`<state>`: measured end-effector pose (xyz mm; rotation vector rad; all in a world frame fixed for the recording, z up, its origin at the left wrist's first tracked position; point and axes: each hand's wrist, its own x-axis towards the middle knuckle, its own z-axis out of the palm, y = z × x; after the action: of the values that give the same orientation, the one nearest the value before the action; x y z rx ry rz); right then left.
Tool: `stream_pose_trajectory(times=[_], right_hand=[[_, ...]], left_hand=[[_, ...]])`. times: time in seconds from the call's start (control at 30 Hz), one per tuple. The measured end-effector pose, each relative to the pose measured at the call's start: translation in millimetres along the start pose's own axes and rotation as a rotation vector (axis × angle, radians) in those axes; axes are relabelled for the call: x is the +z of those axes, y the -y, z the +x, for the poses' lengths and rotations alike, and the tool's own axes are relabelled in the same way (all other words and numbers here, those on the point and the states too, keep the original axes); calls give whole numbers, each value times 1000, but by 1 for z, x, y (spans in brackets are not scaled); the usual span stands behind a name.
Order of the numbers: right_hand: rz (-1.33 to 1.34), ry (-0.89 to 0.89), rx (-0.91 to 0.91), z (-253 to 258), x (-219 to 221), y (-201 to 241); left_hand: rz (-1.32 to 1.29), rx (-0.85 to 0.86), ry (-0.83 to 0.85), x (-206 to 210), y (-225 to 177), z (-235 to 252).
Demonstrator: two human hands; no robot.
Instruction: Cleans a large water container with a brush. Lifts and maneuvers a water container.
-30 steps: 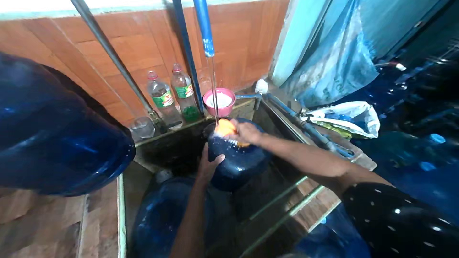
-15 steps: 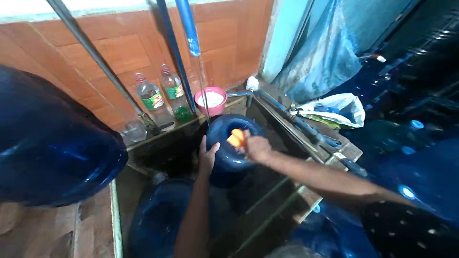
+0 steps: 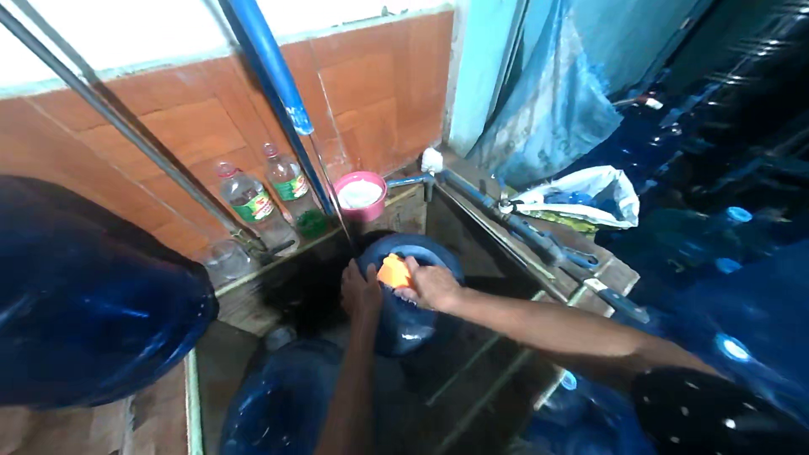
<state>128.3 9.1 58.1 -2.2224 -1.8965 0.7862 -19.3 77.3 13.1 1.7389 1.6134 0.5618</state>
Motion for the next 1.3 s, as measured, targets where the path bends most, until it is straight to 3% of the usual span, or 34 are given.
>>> stream_pose_trajectory(times=[0.13, 0.2, 0.3, 0.4, 0.47, 0.6, 0.73, 0.77, 0.9, 0.97, 1.03, 1.1, 1.17, 1.23, 1.3], right_hand=[[170, -200, 147, 68, -25, -12], [202, -230, -20, 81, -9, 6], [136, -50, -349, 84, -4, 35], [145, -105, -323, 118, -15, 41], [117, -129, -413, 124, -8, 49], [81, 138, -790, 105, 3, 59], [29, 12, -567, 135, -6, 61], [-1, 3, -587, 128, -3, 64], [-60, 322, -824, 91, -5, 73], [0, 267, -709, 114, -17, 76], [14, 126, -545, 131, -23, 75], [42, 42, -588, 114, -8, 64], [41, 208, -687, 77, -2, 44], [-2, 352, -656, 62, -19, 21], [-30, 292, -572, 74, -42, 2]], left_hand=[[-3, -62, -21, 11, -1, -20], [-57, -49, 1, 4, 6, -9], [-149, -19, -109, -5, 33, 1], [-300, -218, -259, 12, 26, -32], [-382, -294, -290, 25, 18, -40], [-477, -260, -262, 6, 32, -41], [-524, -353, -376, 27, 20, -56], [-529, -366, -374, 29, 15, -55], [-519, -326, -322, 22, 17, -65], [-525, -312, -258, 17, 24, -75], [-527, -299, -307, 22, 24, -75], [-523, -295, -309, 18, 20, -69], [-533, -282, -345, 12, 21, -64], [-553, -309, -304, 3, 29, -67], [-518, -362, -364, -3, 27, -62]])
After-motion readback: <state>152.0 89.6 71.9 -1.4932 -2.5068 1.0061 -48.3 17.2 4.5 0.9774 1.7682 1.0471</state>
